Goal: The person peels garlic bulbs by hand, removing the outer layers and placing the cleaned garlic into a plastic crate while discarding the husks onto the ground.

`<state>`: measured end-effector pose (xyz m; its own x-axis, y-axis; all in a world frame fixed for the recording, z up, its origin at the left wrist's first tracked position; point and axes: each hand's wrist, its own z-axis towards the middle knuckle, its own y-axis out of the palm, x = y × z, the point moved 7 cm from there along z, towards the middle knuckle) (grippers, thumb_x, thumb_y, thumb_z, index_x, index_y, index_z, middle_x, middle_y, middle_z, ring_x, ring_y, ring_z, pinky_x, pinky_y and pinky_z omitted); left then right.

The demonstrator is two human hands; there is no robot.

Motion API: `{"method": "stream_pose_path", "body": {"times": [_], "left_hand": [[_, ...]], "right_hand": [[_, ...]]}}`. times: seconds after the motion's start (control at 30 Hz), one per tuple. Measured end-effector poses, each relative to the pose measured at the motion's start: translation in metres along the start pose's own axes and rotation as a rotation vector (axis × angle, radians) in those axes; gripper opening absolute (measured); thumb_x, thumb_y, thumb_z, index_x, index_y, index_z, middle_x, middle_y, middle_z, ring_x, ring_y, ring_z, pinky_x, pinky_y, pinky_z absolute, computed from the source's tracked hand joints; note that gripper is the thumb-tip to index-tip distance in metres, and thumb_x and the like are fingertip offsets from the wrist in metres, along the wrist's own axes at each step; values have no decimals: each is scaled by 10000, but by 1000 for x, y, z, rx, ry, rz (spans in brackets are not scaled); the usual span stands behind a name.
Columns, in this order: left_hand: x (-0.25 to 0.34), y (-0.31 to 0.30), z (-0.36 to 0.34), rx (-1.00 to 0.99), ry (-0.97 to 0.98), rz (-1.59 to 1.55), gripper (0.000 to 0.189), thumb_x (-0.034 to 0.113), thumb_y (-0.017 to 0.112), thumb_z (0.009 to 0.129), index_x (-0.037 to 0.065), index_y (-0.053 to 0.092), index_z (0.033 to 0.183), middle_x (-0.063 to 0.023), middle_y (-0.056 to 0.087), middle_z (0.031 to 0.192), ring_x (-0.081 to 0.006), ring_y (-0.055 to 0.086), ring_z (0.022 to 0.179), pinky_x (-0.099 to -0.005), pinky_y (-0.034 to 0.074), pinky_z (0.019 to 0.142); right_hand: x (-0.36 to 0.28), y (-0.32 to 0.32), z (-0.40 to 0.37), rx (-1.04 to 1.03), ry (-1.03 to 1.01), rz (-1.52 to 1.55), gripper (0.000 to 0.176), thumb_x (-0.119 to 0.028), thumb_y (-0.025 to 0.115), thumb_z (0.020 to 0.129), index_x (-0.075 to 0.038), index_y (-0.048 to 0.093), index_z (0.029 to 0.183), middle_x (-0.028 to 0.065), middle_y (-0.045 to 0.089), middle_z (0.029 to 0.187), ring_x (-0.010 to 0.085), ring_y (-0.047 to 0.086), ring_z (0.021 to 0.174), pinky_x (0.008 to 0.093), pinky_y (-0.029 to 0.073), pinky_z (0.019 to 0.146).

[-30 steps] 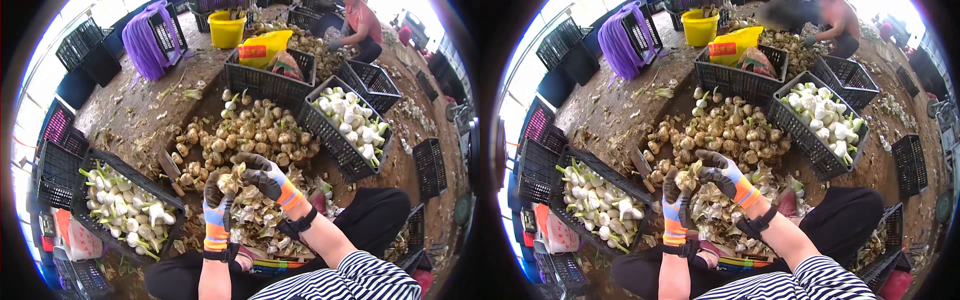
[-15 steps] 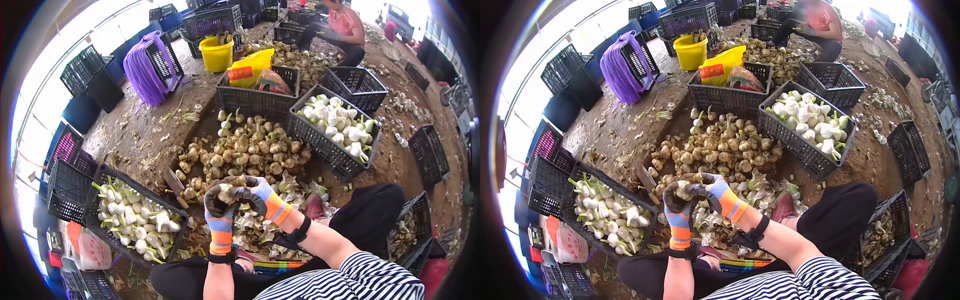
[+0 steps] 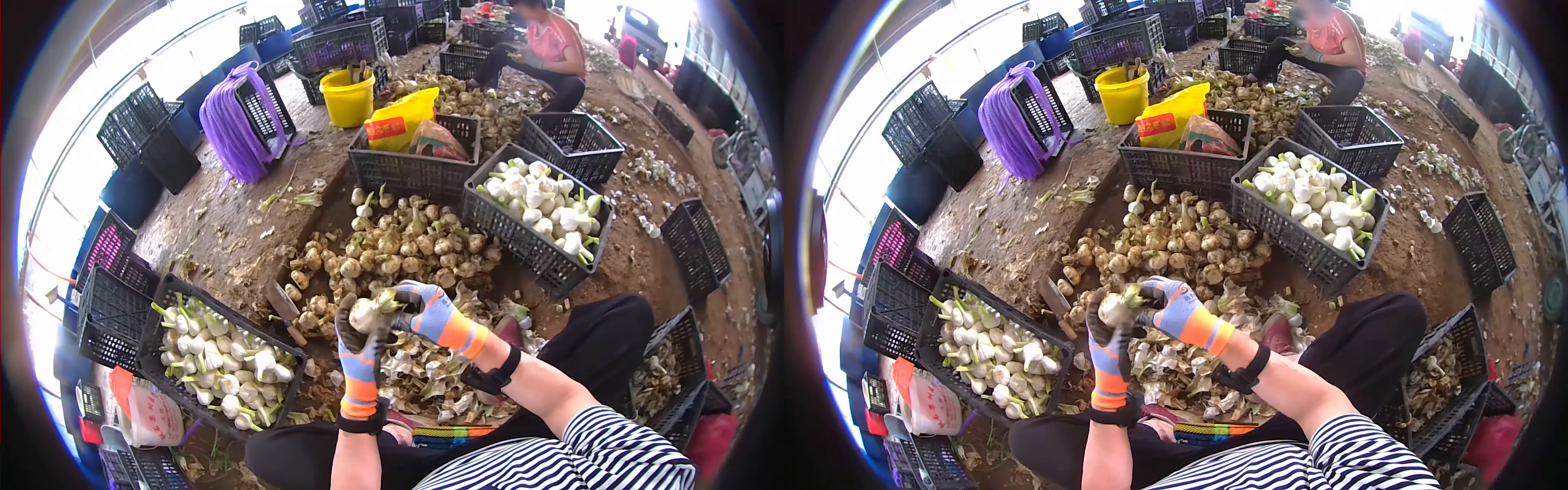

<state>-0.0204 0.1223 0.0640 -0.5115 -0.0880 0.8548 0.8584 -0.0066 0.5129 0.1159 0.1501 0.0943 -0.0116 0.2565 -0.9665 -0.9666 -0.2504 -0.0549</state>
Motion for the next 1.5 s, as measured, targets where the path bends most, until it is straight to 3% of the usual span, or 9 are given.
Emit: {"method": "stream_pose_path", "body": {"times": [0.13, 0.33, 0.63, 0.67, 0.8, 0.83, 0.93, 1.2, 1.5], "left_hand": [[22, 6, -5, -118, -161, 60, 548, 184, 643, 842, 19, 415, 1313, -111, 595, 1030, -158, 599, 673, -235, 452, 464], [2, -4, 2, -86, -11, 169, 582, 64, 721, 785, 12, 445, 1295, -87, 580, 1132, -167, 567, 1024, -303, 468, 911], [16, 5, -10, -161, -128, -33, 688, 141, 790, 722, 9, 448, 1303, -103, 592, 1106, -195, 609, 917, -308, 541, 734], [22, 3, -14, -199, -165, -77, 701, 159, 791, 723, 17, 436, 1310, -104, 601, 1064, -198, 618, 854, -323, 549, 704], [14, -14, -6, -170, -91, 40, 759, 112, 784, 712, 35, 380, 1350, -84, 564, 1096, -170, 585, 891, -306, 531, 743], [8, -22, -3, -122, -26, 144, 780, 84, 779, 705, 40, 360, 1362, -77, 549, 1106, -161, 570, 914, -300, 521, 765], [9, -11, -1, -190, 51, 412, 811, 20, 748, 686, 24, 323, 1376, -65, 517, 1133, -154, 535, 985, -274, 472, 851], [4, 1, -8, -304, 88, 537, 854, -29, 720, 654, 24, 293, 1392, -104, 471, 1233, -193, 504, 1100, -299, 439, 919], [-9, -33, -2, 156, 26, 18, 493, 34, 690, 807, -23, 478, 1249, -135, 569, 1185, -197, 564, 1063, -309, 478, 906]], "right_hand": [[32, -3, -9, 23, 250, 412, 261, 10, 734, 734, 8, 662, 985, 30, 681, 916, 80, 609, 847, 242, 500, 784], [28, 1, -12, 84, 270, 439, 272, 28, 716, 730, 4, 656, 994, 40, 675, 911, 98, 616, 828, 257, 514, 768], [91, -11, -25, 288, 446, 1413, 162, -112, 591, 887, -39, 601, 1031, 62, 641, 915, 204, 621, 934, 337, 545, 750], [131, -45, -23, 218, 275, 1355, 268, -66, 497, 899, 10, 534, 1154, 144, 625, 1058, 268, 603, 1006, 372, 512, 814], [67, -60, -9, -38, 362, -742, 606, -278, 709, 787, -7, 492, 1284, 194, 579, 1141, 316, 550, 1108, 377, 465, 912], [45, -49, -14, -68, 307, -830, 660, -300, 781, 711, -48, 527, 1266, 178, 590, 1115, 312, 541, 1112, 360, 455, 927], [-13, -11, -2, -127, 42, -269, 473, -242, 777, 713, -79, 635, 1133, 139, 611, 1018, 300, 607, 956, 358, 481, 843], [-49, 27, 2, -474, 41, -1060, 306, -156, 611, 684, -10, 614, 952, 189, 602, 964, 340, 611, 921, 383, 495, 801], [-11, 25, -6, 9, 13, -314, 191, -59, 644, 730, 4, 569, 894, 171, 587, 820, 324, 578, 766, 365, 461, 687]]}}
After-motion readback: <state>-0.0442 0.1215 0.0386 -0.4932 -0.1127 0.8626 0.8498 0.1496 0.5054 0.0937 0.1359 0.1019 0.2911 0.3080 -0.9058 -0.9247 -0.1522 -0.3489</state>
